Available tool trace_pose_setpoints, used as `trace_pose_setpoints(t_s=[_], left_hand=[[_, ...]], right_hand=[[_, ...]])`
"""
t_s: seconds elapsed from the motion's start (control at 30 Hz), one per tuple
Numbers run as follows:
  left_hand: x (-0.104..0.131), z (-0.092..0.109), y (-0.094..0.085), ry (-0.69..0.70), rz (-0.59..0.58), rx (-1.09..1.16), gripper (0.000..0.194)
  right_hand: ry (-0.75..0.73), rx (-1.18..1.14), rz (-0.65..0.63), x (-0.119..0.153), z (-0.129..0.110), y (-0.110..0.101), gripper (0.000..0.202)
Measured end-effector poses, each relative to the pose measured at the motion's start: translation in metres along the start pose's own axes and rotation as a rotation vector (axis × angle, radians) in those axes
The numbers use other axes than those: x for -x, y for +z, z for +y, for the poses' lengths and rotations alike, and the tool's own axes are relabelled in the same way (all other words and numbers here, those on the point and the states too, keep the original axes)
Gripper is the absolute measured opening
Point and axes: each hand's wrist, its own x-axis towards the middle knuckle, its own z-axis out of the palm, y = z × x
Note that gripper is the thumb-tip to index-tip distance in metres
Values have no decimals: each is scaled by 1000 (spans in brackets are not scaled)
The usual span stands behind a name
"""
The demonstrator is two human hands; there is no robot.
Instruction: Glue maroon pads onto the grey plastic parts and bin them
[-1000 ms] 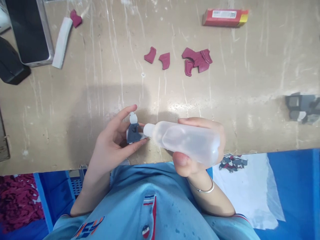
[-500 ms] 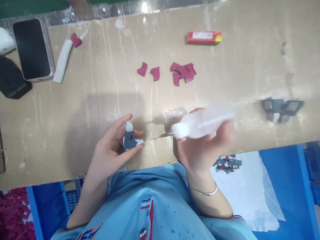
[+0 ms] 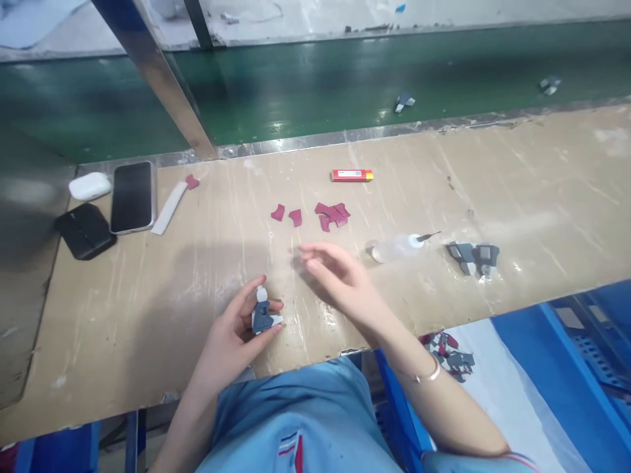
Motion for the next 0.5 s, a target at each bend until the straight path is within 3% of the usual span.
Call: trace_pose_setpoints(t_s=[0.07, 0.13, 0.2, 0.27, 0.37, 0.5], left_hand=[[-1, -4, 0, 16, -4, 11, 74], [-1, -7, 0, 26, -4, 17, 74], [-1, -8, 0, 28, 0, 26, 74], [0, -5, 0, 18, -2, 32, 75], [0, 1, 2, -2, -8, 41, 76], [-2, 5, 5, 24, 26, 83, 78]], right_hand=[[-223, 526, -24, -33, -2, 1, 32], [-360, 898, -127, -69, 2, -5, 42], [-417, 1043, -239, -96, 6, -12, 37], [-439, 1090, -291, -104, 7, -16, 28], [-435, 1024, -240, -80, 2, -11, 29], [-406, 675, -199, -18, -18, 6, 30]])
